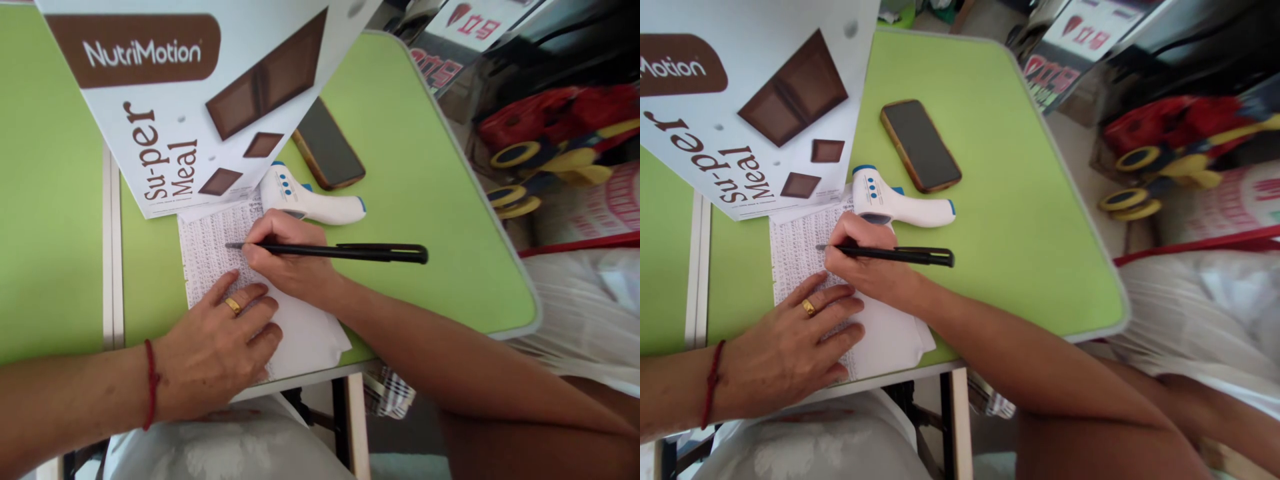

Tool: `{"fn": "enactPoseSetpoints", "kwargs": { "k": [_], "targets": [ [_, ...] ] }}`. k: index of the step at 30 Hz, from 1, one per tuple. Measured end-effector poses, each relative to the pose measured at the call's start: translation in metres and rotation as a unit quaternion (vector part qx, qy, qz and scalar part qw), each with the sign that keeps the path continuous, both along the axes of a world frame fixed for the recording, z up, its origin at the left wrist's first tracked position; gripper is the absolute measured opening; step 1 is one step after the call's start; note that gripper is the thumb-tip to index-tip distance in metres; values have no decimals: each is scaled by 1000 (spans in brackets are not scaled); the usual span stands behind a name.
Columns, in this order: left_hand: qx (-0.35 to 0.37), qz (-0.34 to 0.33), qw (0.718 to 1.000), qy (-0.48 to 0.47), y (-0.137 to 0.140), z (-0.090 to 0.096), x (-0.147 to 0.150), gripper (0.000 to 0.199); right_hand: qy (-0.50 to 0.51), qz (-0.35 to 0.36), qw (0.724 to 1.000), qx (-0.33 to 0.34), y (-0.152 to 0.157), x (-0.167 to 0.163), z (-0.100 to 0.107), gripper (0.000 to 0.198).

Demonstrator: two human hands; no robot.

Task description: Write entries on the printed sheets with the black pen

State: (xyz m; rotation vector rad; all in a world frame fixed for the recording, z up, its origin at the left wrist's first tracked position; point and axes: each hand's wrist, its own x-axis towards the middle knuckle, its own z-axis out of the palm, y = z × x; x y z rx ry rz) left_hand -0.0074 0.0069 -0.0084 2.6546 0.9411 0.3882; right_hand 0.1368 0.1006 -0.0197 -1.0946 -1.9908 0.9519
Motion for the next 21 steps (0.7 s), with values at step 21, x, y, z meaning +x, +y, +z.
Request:
{"fn": "enactPoseSetpoints", "kwargs": {
  "k": [21],
  "targets": [
    [10,0,1000,-5,1,-1,0,28,-1,-5,1000,-5,2,0,0,11]
  ]
}}
